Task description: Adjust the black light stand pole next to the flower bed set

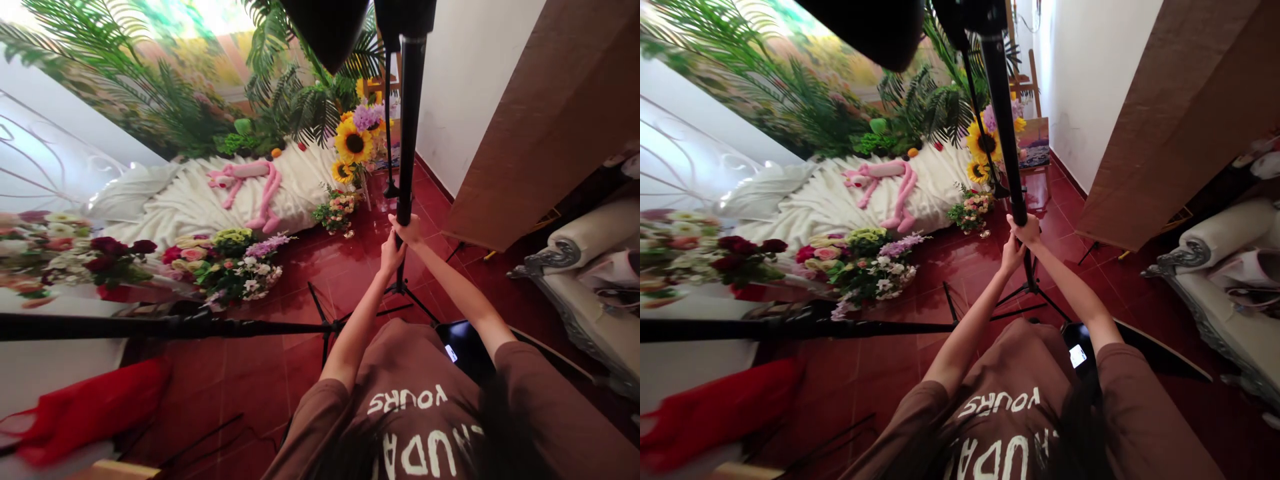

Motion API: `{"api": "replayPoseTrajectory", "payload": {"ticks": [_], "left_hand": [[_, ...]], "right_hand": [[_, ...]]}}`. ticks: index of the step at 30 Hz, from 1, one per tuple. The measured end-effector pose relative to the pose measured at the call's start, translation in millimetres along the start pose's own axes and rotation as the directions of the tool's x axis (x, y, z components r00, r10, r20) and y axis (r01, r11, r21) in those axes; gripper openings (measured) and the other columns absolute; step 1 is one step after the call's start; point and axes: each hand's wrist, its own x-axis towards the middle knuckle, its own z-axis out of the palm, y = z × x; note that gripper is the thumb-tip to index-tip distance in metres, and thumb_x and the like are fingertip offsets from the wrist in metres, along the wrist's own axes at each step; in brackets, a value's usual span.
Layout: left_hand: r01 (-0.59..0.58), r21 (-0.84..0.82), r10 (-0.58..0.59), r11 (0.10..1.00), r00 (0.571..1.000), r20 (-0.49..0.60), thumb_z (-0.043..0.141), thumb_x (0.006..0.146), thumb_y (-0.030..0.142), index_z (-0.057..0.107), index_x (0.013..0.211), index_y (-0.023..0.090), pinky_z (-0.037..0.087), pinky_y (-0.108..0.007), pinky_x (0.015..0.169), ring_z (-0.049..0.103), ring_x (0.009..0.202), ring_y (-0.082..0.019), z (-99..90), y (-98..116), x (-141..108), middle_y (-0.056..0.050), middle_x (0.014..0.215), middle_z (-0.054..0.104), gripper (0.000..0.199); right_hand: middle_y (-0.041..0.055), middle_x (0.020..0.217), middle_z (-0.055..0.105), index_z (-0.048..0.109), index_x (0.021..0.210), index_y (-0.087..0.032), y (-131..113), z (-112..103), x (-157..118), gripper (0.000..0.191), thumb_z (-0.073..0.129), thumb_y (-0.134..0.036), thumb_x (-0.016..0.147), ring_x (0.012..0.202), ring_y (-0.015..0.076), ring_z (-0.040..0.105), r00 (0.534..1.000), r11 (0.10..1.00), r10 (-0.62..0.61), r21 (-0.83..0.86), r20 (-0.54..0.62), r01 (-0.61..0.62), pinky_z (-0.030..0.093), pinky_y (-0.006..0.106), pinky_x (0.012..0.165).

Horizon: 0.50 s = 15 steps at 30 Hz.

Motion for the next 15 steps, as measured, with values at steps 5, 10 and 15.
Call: {"api": "replayPoseTrajectory", "payload": {"ticks": [5, 10, 15], "left_hand": [[-0.03, -0.062, 0.031, 0.998, 0.999, 0.023, 0.059, 0.089, 0.039, 0.047, 0.128, 0.019, 0.051, -0.033, 0.087, 0.067, 0.095, -0.022, -3.7, 18, -1, -0.011, 0.111, 0.067, 0.046], [-0.028, -0.186, 0.028, 0.982, 1.0, -0.005, 0.043, 0.096, 0.047, 0.045, 0.128, 0.017, 0.051, -0.029, 0.079, 0.067, 0.083, -0.017, 0.2, 34, 9, -0.01, 0.104, 0.067, 0.044], [-0.02, -0.09, 0.019, 0.996, 1.0, -0.013, 0.045, 0.096, 0.046, 0.053, 0.118, 0.018, 0.051, -0.029, 0.077, 0.067, 0.077, -0.017, 0.2, 33, 11, -0.008, 0.091, 0.069, 0.036]], "right_hand": [[-0.0023, 0.047, 0.053, 0.057, 0.059, -0.018, -54, -10, 32, 0.037, 0.066, -0.047, 0.08, 0.05, 0.0134, 0.06, 0.993, 0.974, -0.12, 0.191, -0.01, 0.119, 0.047, 0.024, 0.051], [-0.0026, 0.056, 0.054, 0.062, 0.07, -0.015, -94, -19, 62, 0.033, 0.062, -0.045, 0.085, 0.063, 0.0126, 0.065, 0.967, 0.926, -0.254, 0.297, 0.024, 0.235, 0.051, 0.023, 0.06], [-0.0029, 0.057, 0.054, 0.06, 0.069, -0.016, -98, -23, 55, 0.036, 0.062, -0.049, 0.085, 0.065, 0.0115, 0.063, 0.959, 0.934, -0.276, 0.255, 0.068, 0.251, 0.05, 0.022, 0.061]]}}
